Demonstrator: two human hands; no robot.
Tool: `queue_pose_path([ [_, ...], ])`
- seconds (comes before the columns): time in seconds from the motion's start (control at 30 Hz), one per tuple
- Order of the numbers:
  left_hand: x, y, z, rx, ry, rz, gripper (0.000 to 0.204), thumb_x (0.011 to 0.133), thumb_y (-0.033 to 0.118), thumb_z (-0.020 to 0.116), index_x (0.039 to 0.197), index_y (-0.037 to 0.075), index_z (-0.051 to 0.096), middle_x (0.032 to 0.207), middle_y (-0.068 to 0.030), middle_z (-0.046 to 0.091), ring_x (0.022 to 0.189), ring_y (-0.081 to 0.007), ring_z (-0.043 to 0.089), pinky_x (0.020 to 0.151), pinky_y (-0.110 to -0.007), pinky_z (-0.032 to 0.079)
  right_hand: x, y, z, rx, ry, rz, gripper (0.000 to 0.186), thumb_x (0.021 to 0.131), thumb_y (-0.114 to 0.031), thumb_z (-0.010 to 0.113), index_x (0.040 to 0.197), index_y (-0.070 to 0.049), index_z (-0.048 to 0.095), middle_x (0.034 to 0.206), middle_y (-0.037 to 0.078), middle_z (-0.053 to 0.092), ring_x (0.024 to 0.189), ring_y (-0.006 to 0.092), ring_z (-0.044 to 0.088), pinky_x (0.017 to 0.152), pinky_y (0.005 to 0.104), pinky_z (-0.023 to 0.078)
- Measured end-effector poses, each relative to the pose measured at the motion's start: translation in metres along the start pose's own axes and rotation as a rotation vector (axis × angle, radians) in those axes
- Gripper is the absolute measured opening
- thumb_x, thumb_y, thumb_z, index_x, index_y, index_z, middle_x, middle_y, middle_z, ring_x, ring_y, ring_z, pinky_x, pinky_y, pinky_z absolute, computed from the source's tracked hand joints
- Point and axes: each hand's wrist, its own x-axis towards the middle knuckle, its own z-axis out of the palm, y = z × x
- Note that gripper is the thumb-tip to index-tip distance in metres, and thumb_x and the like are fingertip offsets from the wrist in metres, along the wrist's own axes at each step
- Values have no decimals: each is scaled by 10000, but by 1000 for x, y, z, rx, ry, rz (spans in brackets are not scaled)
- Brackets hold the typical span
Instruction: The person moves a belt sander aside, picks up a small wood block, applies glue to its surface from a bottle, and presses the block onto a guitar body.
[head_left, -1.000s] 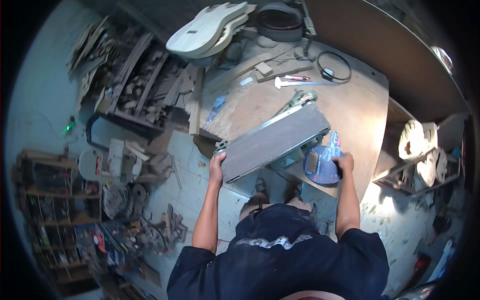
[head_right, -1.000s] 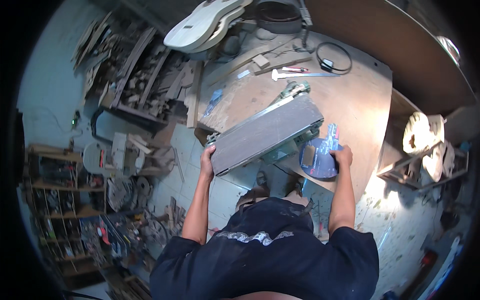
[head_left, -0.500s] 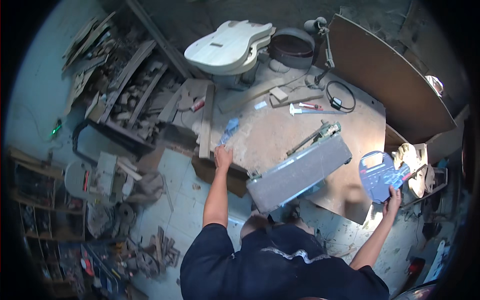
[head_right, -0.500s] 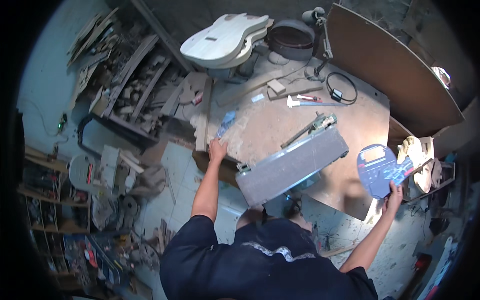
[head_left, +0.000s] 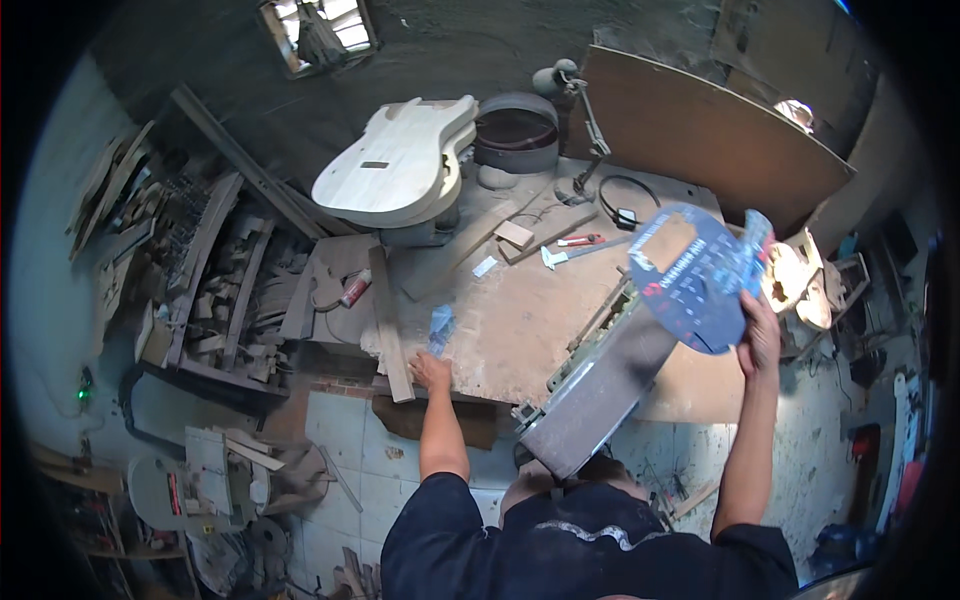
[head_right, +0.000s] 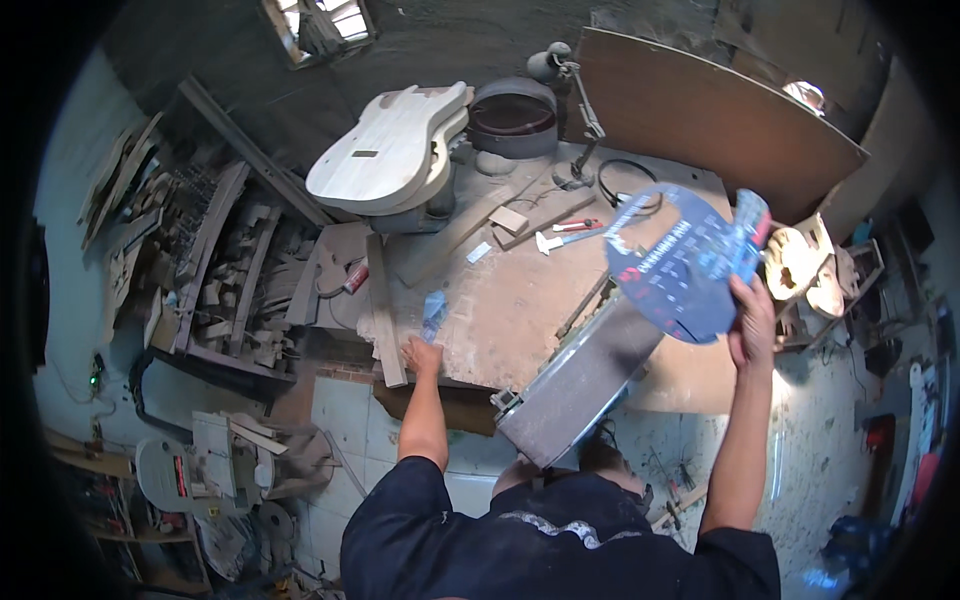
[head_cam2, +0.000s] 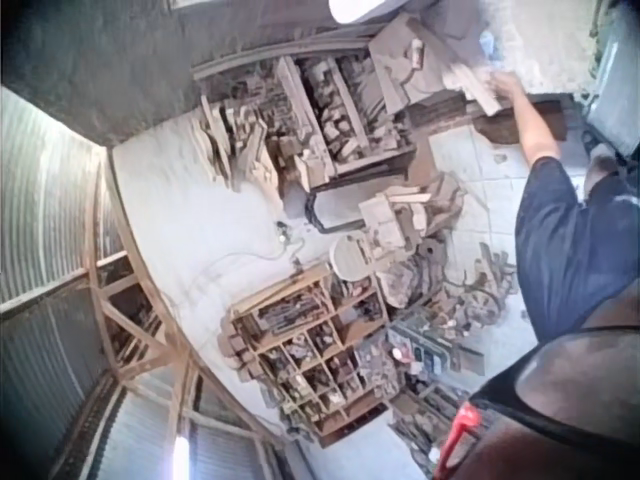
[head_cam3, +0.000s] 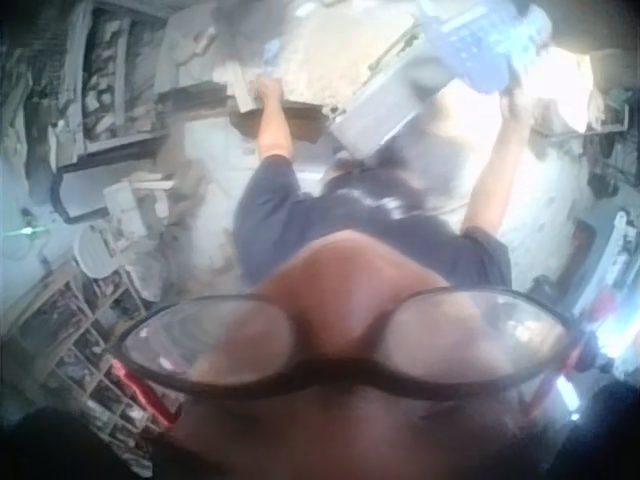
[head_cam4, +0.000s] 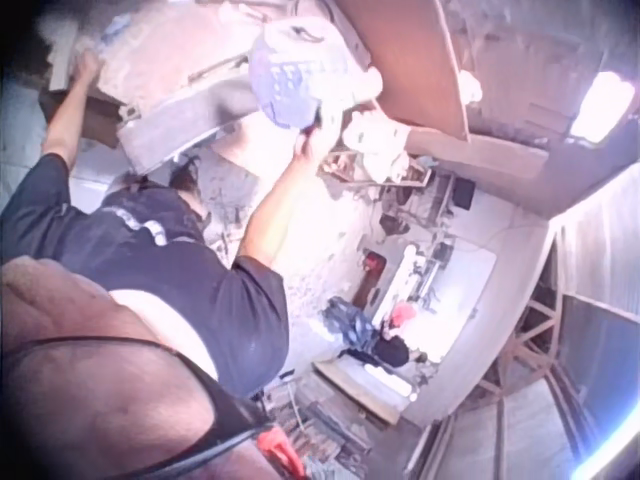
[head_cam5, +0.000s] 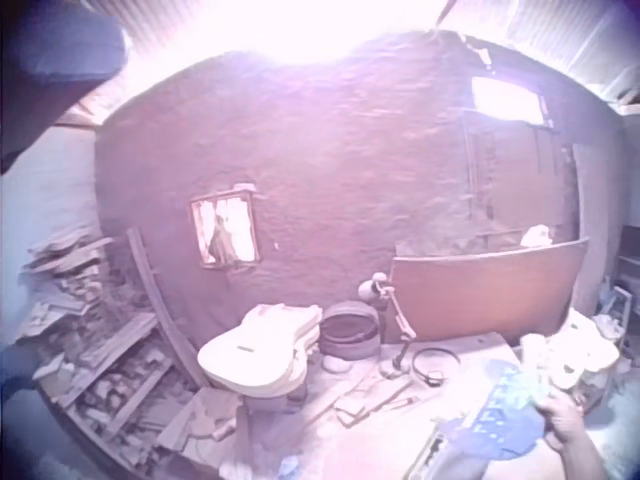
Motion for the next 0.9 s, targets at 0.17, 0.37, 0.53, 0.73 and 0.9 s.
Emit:
queue_pose_path([
  [0.17,12,-10,-18,-43,4,135,587,726,260,859,1187,13,592,1339,-214,517,1312,-409,477,1051,-449,472,25,31,51,19,-84,136,386,994,-144,613,1349,-11,538,1241,63,659,1111,144,633,1000,315,492],
  [0.37,22,-15,-11,-78,-70,101,426,767,163,798,1127,4,634,1269,-204,551,1217,-396,549,1019,-462,493,75,89,134,-267,-145,307,291,972,-125,635,1236,-12,589,1092,83,693,949,158,692,821,314,583],
  [0.53,17,-2,-10,-25,11,131,356,786,111,757,1108,7,646,1256,-199,577,1163,-400,596,1003,-466,508,144,153,172,-140,-92,334,218,987,-167,644,1150,-27,607,1076,88,704,909,156,692,831,318,605],
  [0.73,27,-12,-23,-65,-99,158,368,772,141,795,1069,-8,637,1105,-200,678,1031,-400,666,923,-484,535,132,167,185,-540,-239,353,599,967,-406,678,1351,27,524,1214,173,642,906,182,686,818,309,597],
  [0.9,31,-17,-10,-653,-194,148,394,767,89,830,1069,-1,595,976,-170,711,894,-276,705,814,-382,550,26,110,137,-163,-126,222,447,1008,-243,632,1351,28,534,1120,142,691,945,177,707,822,278,592],
])
